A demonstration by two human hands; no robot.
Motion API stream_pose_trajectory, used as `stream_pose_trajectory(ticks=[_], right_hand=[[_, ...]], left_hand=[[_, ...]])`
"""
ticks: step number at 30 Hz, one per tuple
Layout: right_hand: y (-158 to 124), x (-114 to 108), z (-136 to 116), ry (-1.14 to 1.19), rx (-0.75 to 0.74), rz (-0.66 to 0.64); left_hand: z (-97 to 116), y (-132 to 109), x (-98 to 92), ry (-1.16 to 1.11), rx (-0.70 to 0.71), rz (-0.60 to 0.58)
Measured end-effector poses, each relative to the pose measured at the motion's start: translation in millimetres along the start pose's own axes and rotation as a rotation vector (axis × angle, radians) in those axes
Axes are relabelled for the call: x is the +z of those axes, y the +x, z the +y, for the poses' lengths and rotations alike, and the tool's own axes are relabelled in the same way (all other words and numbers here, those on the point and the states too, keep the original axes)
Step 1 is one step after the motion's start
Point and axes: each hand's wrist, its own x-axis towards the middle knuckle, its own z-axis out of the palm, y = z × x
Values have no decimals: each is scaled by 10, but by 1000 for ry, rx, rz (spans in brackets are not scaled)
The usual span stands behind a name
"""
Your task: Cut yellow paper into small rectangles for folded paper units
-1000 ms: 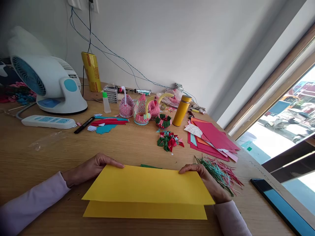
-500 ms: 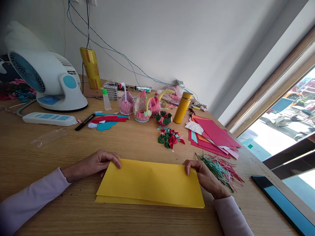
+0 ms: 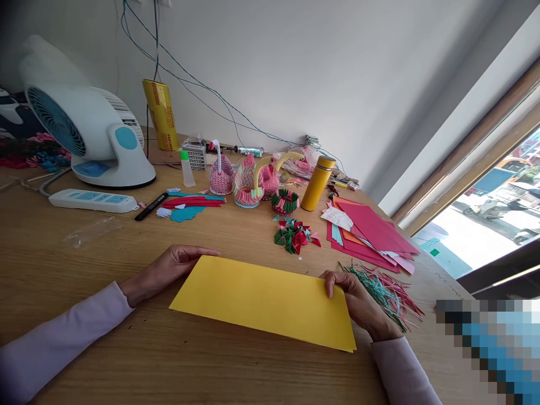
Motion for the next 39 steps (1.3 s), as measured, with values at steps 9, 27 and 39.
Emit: stream_pose_trajectory(ticks=[9,27,39], right_hand=[[40,-44,47,-24,-24,8],[-157,-151,-188,-404,-65,-323],[200,594,-707,-483,-102,-248]], left_hand=[[156,-62,80,-199,-151,47],[6,-37,28,-35,-28,-44],[521,286,428,10,73,-251]])
